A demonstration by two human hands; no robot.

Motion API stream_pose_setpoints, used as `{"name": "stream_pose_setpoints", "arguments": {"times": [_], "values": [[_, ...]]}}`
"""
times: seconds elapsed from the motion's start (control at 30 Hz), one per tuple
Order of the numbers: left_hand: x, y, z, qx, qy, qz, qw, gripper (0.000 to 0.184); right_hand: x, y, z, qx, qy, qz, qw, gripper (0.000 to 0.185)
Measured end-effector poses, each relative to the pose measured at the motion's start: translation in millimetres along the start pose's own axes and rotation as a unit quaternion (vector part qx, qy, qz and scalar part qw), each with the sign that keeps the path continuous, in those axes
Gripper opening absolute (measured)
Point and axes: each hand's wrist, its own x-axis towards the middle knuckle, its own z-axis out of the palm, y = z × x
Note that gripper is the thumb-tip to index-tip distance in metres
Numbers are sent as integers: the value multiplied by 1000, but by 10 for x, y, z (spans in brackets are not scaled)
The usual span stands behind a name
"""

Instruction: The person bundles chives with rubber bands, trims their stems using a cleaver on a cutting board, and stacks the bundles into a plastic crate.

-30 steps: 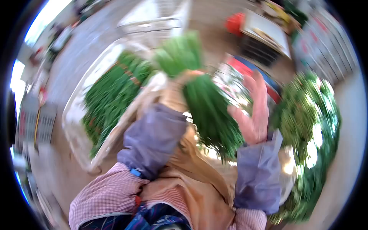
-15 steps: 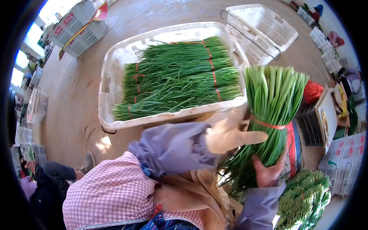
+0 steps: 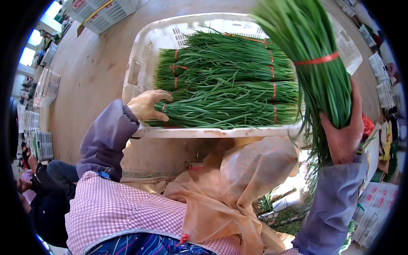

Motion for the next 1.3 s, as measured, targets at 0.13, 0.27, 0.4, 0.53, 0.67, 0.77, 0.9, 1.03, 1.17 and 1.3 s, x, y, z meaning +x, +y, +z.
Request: {"name": "stream_pose_setpoints", "arguments": {"times": [0.13, 0.27, 0.4, 0.53, 0.67, 0.77, 0.9, 1.03, 1.17, 1.3], "values": [[254, -221, 176, -9, -29, -5, 1000, 85, 308, -276, 365, 1, -41, -72, 997, 84], [435, -399, 372, -53, -57, 6, 997, 99, 634, -438, 714, -58, -73, -187, 978, 80], [437, -295, 491, -61, -102, 6, 993, 104, 903, -679, 1222, -41, -68, -287, 955, 82], [418, -121, 521, 67, -112, -11, 991, 103, 872, -693, 2075, -10, -100, -280, 955, 94], [365, 243, 387, 136, -126, -56, 981, 87, 577, -804, 2825, -30, -230, -255, 939, 86], [314, 350, 438, 167, -92, -82, 978, 76, 289, -883, 3251, -10, -314, -291, 904, 83], [329, 381, 326, 104, -161, -95, 977, 73, 28, -833, 3467, 18, -341, -279, 897, 79], [300, 256, 236, 42, -112, -76, 990, 68, 18, -787, 3555, 13, -366, -281, 887, 91], [206, 230, 124, -72, 64, -45, 994, 43, 19, -846, 3544, -10, -420, -249, 873, 96], [438, 84, -205, -80, 200, -59, 975, 38, -11, -895, 3586, -41, -439, -210, 873, 51]]}}
